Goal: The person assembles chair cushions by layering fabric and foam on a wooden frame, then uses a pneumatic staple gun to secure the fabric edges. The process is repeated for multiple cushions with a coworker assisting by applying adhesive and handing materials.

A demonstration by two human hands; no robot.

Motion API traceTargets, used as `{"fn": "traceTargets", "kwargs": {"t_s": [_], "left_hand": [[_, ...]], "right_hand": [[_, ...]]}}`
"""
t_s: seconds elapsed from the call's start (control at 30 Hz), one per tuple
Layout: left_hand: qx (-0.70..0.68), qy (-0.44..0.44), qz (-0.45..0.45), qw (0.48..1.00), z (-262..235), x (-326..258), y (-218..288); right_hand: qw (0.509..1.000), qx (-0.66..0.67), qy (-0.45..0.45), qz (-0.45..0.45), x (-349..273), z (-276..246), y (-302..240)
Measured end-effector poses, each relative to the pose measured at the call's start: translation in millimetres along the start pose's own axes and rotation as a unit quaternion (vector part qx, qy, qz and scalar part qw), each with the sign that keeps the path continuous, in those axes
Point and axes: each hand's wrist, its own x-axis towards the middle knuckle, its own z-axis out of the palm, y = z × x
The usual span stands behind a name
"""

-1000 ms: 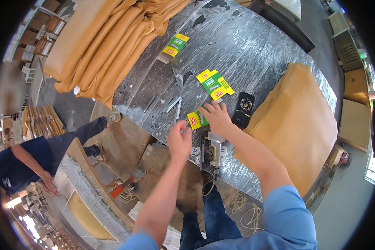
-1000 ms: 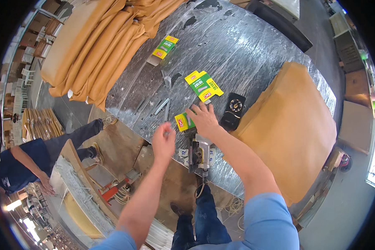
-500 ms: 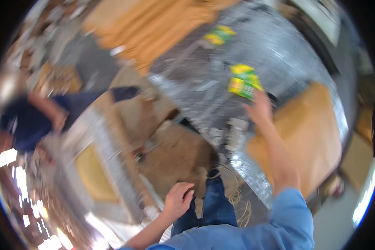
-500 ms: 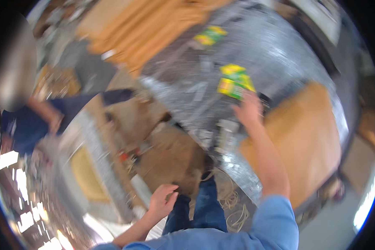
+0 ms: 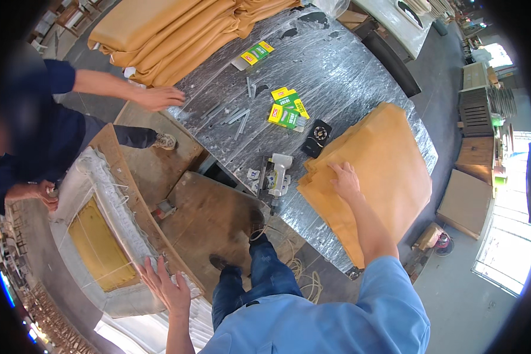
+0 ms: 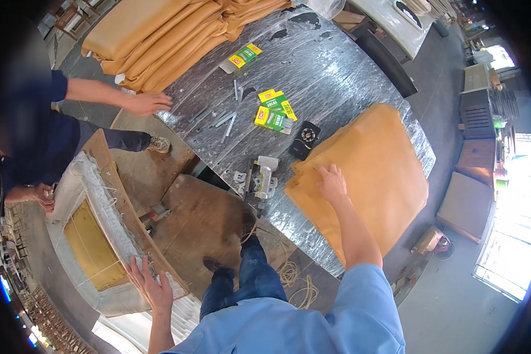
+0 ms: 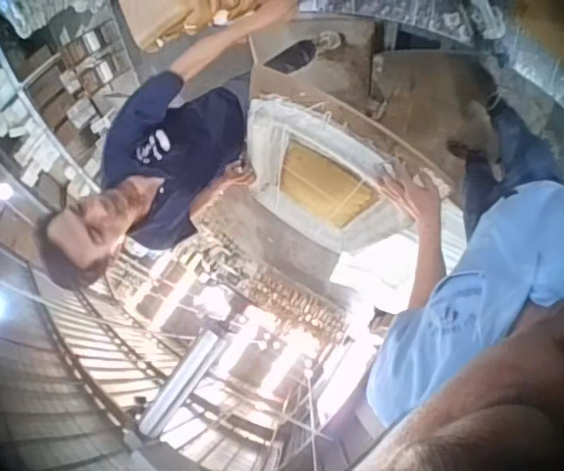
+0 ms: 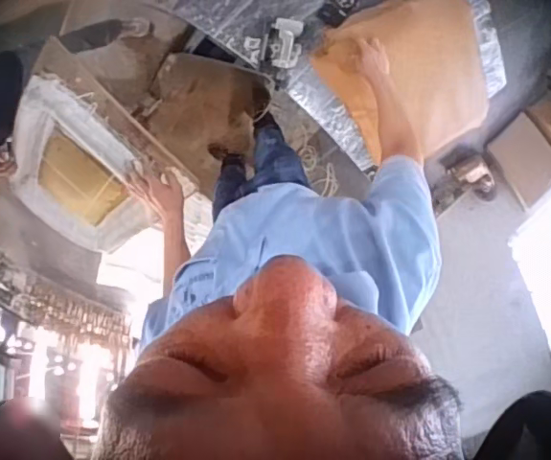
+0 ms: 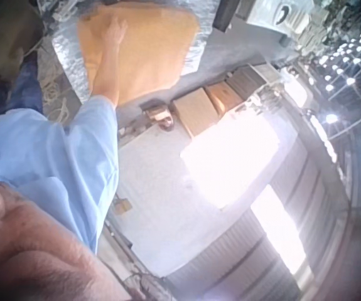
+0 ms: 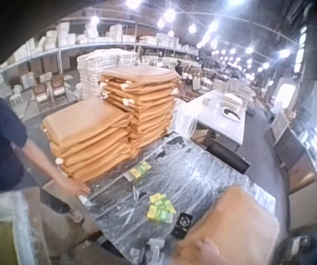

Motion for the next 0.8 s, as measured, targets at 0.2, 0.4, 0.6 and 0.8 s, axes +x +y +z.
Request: {"fn": "traceTargets", "kwargs": {"t_s": [0.2,0.4,0.6,0.8], "left_hand": [[-0.011,0.022,0.011,1.000,6,2,-9],[-0.029,0.045,0.008,0.999,6,-2,-14],[-0.045,0.090,-0.091,0.991,-31,4,-23],[-0.116,0.106,-0.086,0.984,-34,-7,-49]], "right_hand": [[0.995,-0.048,-0.076,-0.047,43,-18,-4],[0.998,-0.005,-0.037,-0.053,44,-17,0],[0.975,0.161,0.076,0.135,11,-7,-2],[0.687,0.548,0.270,0.394,-70,-33,69]]}}
